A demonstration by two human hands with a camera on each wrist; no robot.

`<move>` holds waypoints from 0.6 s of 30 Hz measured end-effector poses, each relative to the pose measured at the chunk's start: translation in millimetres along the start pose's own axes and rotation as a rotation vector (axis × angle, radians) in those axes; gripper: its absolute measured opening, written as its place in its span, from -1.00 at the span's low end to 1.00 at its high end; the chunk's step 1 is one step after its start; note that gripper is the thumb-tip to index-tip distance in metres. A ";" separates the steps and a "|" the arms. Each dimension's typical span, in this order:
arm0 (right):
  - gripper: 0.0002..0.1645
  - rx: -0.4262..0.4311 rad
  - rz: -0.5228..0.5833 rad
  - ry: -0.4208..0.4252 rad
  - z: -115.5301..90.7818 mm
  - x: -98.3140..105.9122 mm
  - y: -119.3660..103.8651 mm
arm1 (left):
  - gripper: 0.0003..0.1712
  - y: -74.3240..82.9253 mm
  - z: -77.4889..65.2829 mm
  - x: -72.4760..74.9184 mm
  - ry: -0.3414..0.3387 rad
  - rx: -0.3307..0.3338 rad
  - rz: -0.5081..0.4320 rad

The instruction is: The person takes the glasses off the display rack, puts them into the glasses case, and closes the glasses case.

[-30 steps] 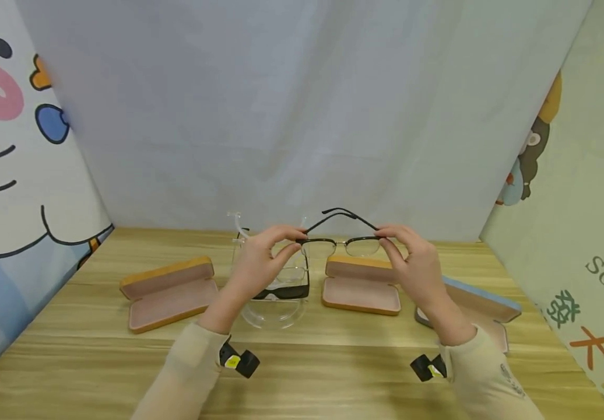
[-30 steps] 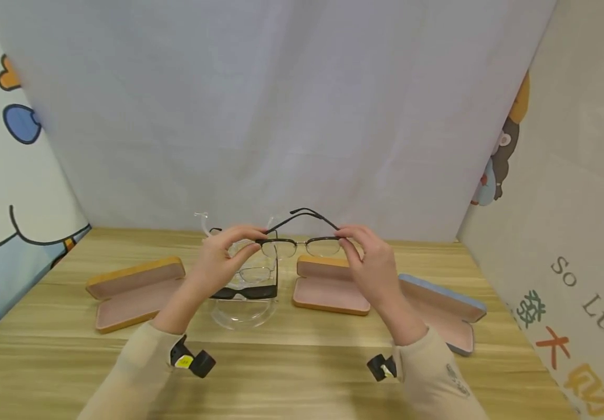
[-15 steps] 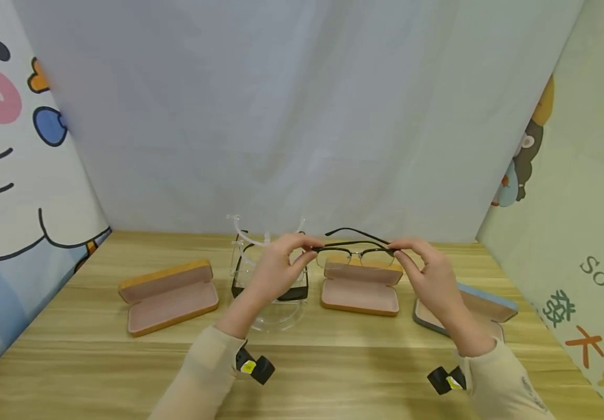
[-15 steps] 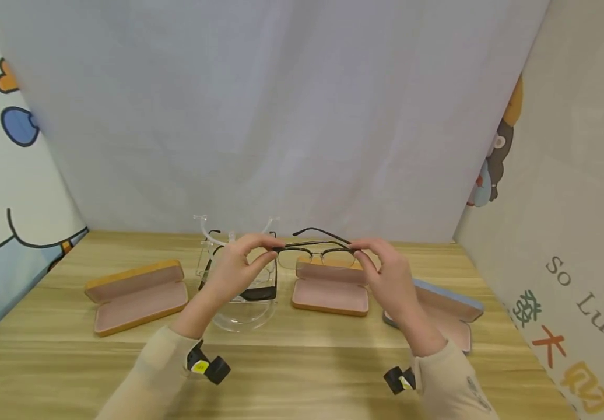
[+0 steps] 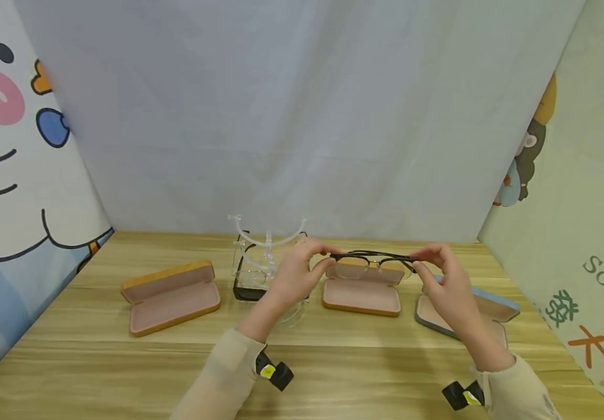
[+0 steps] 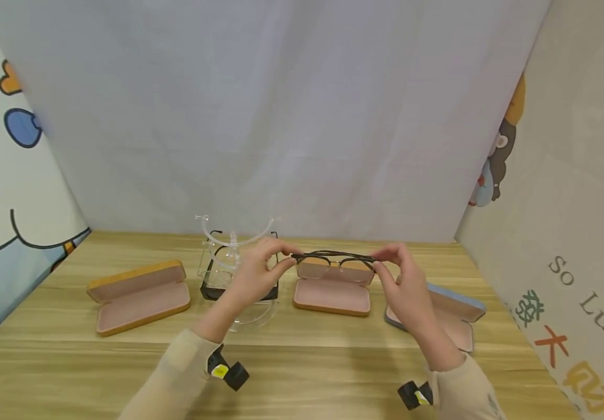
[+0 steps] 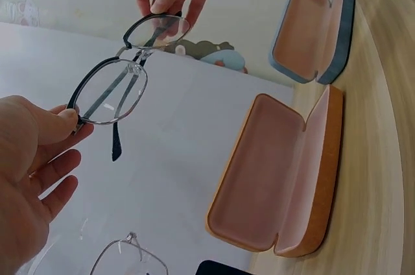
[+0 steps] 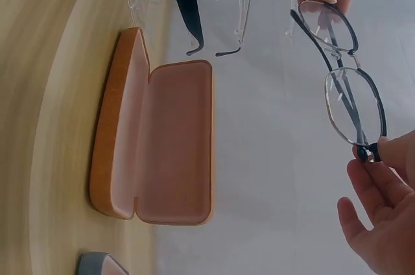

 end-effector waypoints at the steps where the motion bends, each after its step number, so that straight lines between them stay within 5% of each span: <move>1: -0.77 -0.010 0.025 -0.001 -1.4 1.0 2.4 | -0.82 -0.3 1.1 -3.1 -0.004 0.014 -0.012; 12: -0.81 -0.052 0.207 0.046 -20.0 15.3 24.5 | -0.82 -2.6 6.0 -43.7 -0.079 0.113 -0.269; 18: -0.85 -0.074 0.161 0.060 -28.7 22.9 33.0 | -0.83 -2.7 1.7 -58.3 -0.097 0.137 -0.256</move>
Point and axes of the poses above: each hand's wrist, its own z-axis towards the middle knuckle, its own x-axis out of the back of the hand, y = z × x, the point moved 10 cm from there along z, towards the middle knuckle, and after that the axes turned 1 degree about -z, right-handed, at the moved point
